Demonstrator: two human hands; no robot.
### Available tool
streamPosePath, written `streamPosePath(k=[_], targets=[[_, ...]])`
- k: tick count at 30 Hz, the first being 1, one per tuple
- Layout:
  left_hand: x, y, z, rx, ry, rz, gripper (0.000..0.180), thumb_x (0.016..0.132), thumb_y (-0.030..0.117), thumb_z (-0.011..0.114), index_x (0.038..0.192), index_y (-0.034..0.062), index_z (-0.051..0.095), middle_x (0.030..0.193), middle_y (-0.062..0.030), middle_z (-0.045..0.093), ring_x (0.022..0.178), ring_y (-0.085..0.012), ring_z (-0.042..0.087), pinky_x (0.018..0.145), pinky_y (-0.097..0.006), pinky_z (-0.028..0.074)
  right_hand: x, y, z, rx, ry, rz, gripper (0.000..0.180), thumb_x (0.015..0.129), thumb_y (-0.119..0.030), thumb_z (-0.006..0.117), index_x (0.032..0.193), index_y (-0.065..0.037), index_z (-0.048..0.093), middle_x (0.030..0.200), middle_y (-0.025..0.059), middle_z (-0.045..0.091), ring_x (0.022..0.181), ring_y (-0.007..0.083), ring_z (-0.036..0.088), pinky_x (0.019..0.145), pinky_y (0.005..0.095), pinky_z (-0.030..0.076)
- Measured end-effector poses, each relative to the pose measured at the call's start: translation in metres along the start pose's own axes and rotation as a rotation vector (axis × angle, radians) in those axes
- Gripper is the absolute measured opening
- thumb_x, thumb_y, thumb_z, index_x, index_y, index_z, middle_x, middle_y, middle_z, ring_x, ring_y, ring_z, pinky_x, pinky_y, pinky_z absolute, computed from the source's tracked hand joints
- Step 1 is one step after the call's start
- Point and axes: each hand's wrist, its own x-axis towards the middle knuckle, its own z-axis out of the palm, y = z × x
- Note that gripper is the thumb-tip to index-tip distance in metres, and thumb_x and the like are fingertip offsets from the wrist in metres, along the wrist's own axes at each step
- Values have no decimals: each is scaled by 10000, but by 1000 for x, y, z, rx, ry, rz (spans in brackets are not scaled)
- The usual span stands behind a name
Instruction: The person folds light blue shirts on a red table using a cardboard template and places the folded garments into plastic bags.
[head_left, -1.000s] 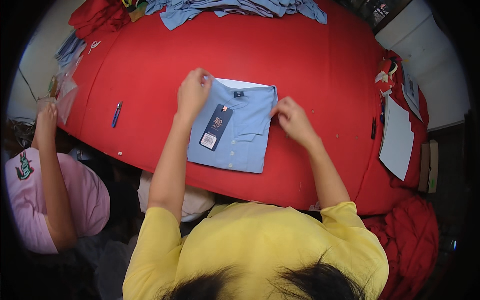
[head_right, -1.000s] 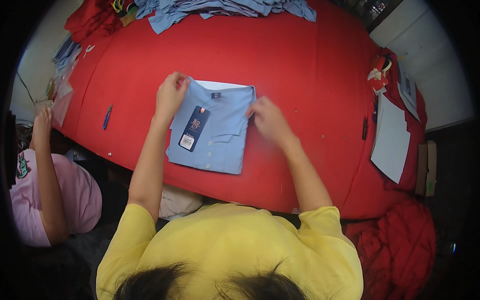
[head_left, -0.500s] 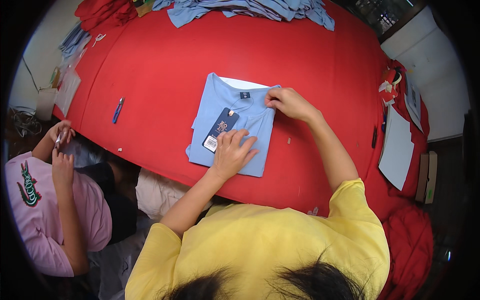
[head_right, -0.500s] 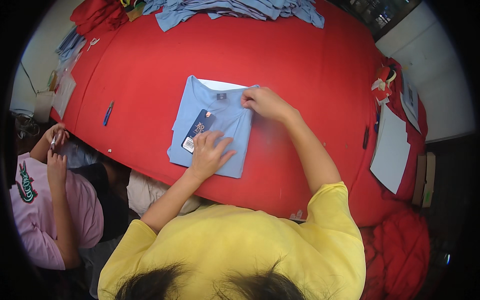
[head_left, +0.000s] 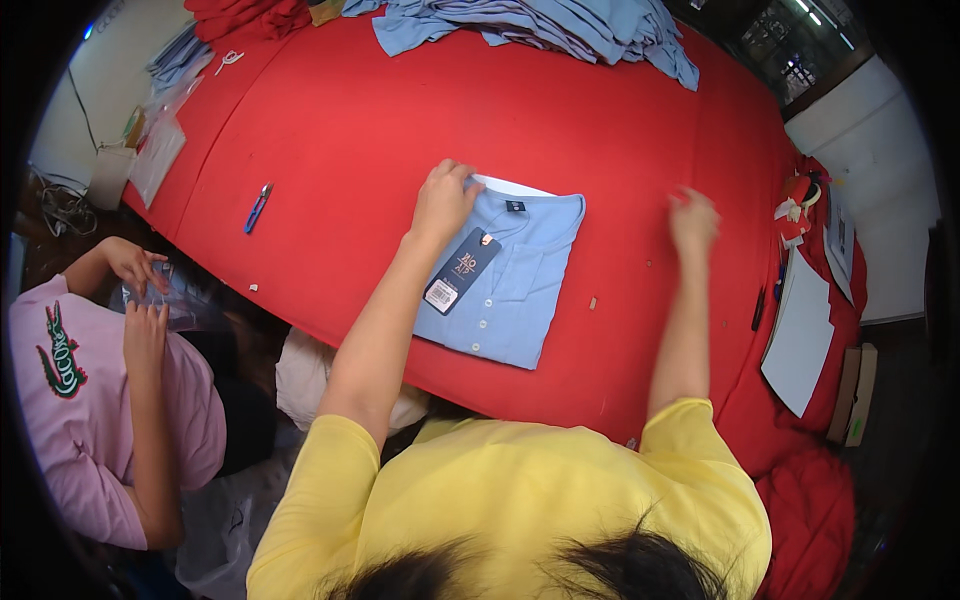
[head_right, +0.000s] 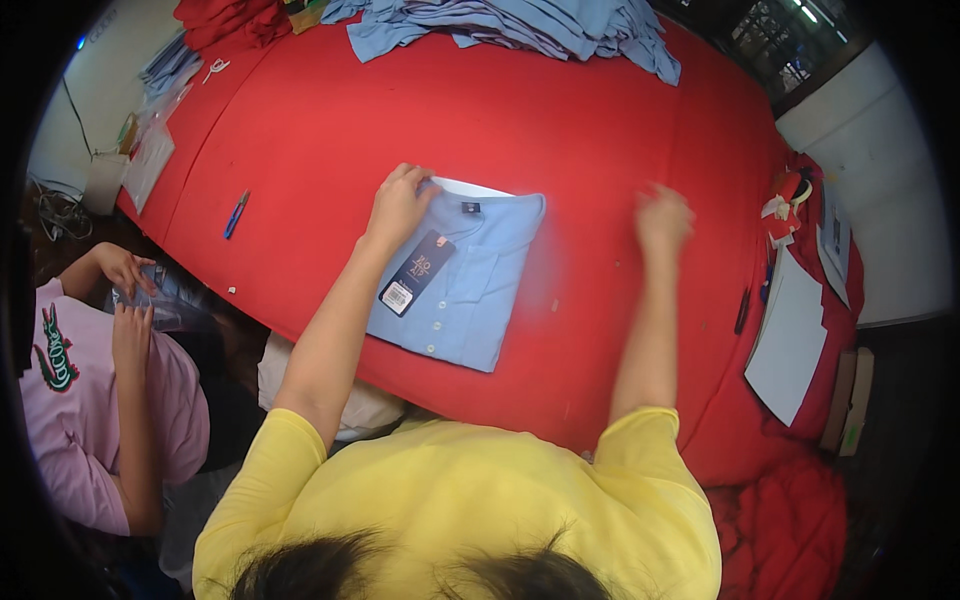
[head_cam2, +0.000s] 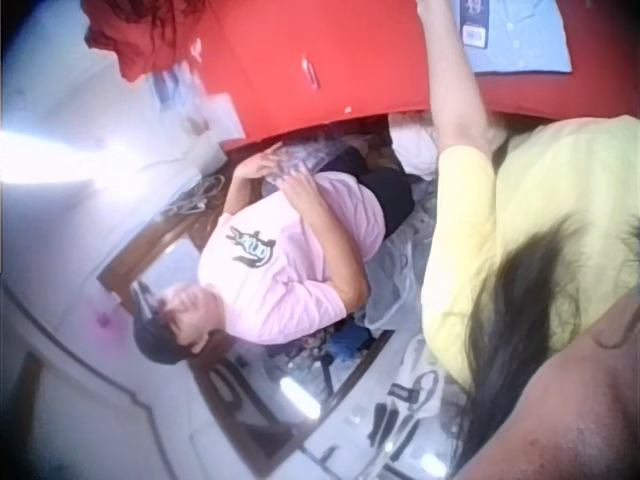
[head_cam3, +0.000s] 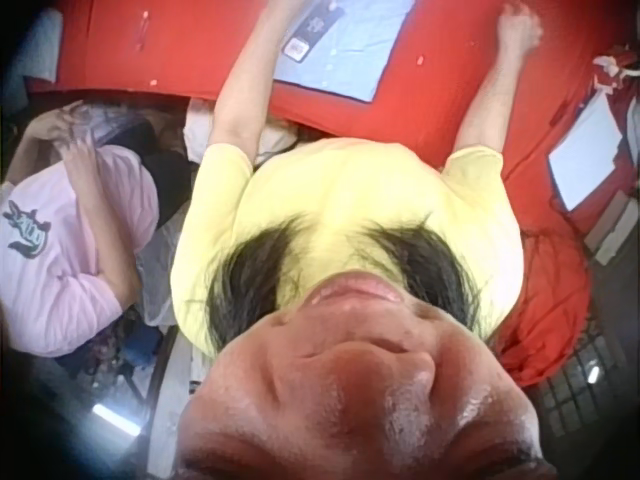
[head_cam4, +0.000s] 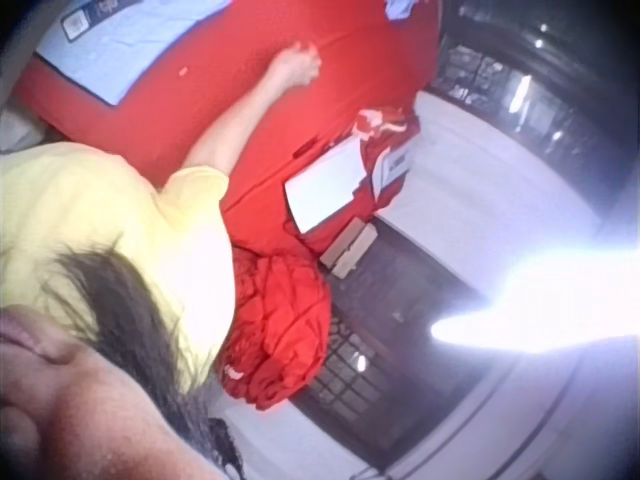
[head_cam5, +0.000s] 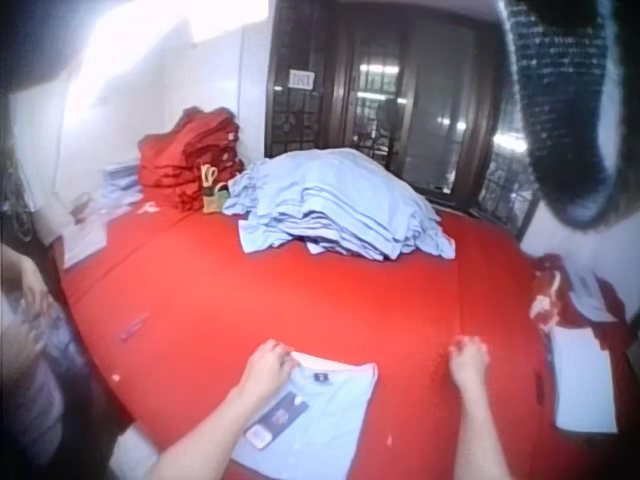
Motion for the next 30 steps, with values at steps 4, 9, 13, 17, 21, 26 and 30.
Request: streamPosePath(k=[4,9,13,17,21,26,30], targets=[[-2,-10,18,-152,13,-80,162,769,112,721,905,27,698,997,-109,630,956,-272,611,820,-379,497,-17,151,-23,-478,71,487,456,898,-480,547,1261,-207,584,1251,148,536,1084,357,553,834,512,480],[6,-17,20,-230,-5,-156,123,768,95,723,859,18,694,897,-94,648,824,-234,647,739,-341,509,-50,236,6,-300,193,373,482,902,-410,577,1316,-169,525,1174,162,517,1079,370,532,870,480,465],[9,-18,12,-243,-29,-198,98,781,87,706,834,9,682,864,-110,653,815,-246,650,725,-343,504,-49,272,19,-233,429,303,388,904,-286,576,1232,-81,583,1119,216,530,1031,392,555,872,477,475],[10,-19,16,-234,-41,-256,130,791,100,715,874,11,670,845,-81,655,762,-181,623,718,-313,501,-32,291,-1,-345,89,408,269,887,-181,531,1050,-11,662,1061,249,593,950,402,614,819,489,510],[7,-19,20,-141,-13,-143,179,797,112,713,948,25,671,883,-83,641,797,-193,621,748,-324,503,-29,262,-23,-444,-27,390,265,885,-164,485,974,15,659,991,217,648,914,398,643,785,490,531],[3,-20,13,-227,-81,-44,213,798,106,703,1005,57,687,1020,-98,607,948,-239,617,844,-348,499,-37,242,-31,-439,151,348,284,920,-204,460,1032,-4,628,983,198,665,912,391,652,759,476,543],[11,-21,7,-242,-178,-70,212,792,96,704,1000,55,697,1047,-94,597,956,-237,610,861,-348,495,-22,169,-24,457,159,272,289,973,-217,479,1137,-2,584,1042,140,660,817,254,673,676,362,567]])
